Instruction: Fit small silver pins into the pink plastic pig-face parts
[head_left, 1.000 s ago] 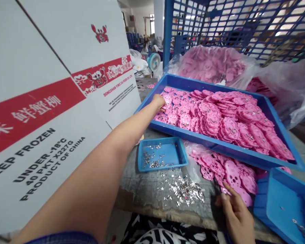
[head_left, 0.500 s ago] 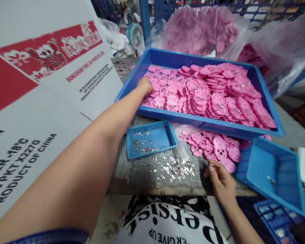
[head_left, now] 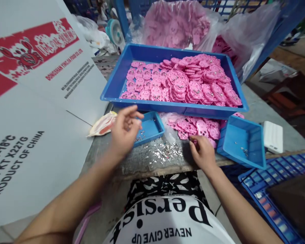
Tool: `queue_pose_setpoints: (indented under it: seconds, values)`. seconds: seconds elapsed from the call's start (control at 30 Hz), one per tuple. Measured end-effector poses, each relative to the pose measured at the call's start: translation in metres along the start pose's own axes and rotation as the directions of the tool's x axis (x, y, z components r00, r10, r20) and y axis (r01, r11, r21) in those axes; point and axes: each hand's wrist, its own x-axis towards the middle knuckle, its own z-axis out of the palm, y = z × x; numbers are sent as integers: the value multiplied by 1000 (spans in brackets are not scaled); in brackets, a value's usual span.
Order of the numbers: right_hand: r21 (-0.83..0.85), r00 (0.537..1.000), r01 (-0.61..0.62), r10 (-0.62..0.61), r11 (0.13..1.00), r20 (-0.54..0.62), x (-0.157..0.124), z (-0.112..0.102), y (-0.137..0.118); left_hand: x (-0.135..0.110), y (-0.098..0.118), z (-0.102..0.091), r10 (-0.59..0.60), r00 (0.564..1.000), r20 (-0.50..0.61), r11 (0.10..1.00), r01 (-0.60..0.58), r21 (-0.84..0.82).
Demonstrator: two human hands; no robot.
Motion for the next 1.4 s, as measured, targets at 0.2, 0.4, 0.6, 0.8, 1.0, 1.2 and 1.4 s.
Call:
queue_pose_setpoints:
  seconds: [0.2,0.4,0.6,0.8,1.0,1.2,1.4]
  values:
    - [-505,967,162,-33,848,254,66,10,0,-115,19,-5,-208,952,226,974,222,-37]
    - [-498,964,179,-50,849,261,70,4,8,-159,20,-5,-426,869,251,883,460,-94]
    - [-293,987,154,-134,944,87,37,-30,-29,-157,15,17,-642,645,414,541,764,-351]
    - [42,885,411,-409,911,222,-21,-20,-105,-148,14,46,-645,586,490,199,748,-633]
    - [175,893,308,-348,935,285,-9,14,-96,-149,11,38,-767,572,291,232,670,-705]
    - [-150,874,305,-213,941,438,18,52,-76,-149,9,18,-793,585,169,332,648,-685]
    - [47,791,332,-305,942,530,10,54,-75,-145,1,5,-793,600,108,386,631,-673]
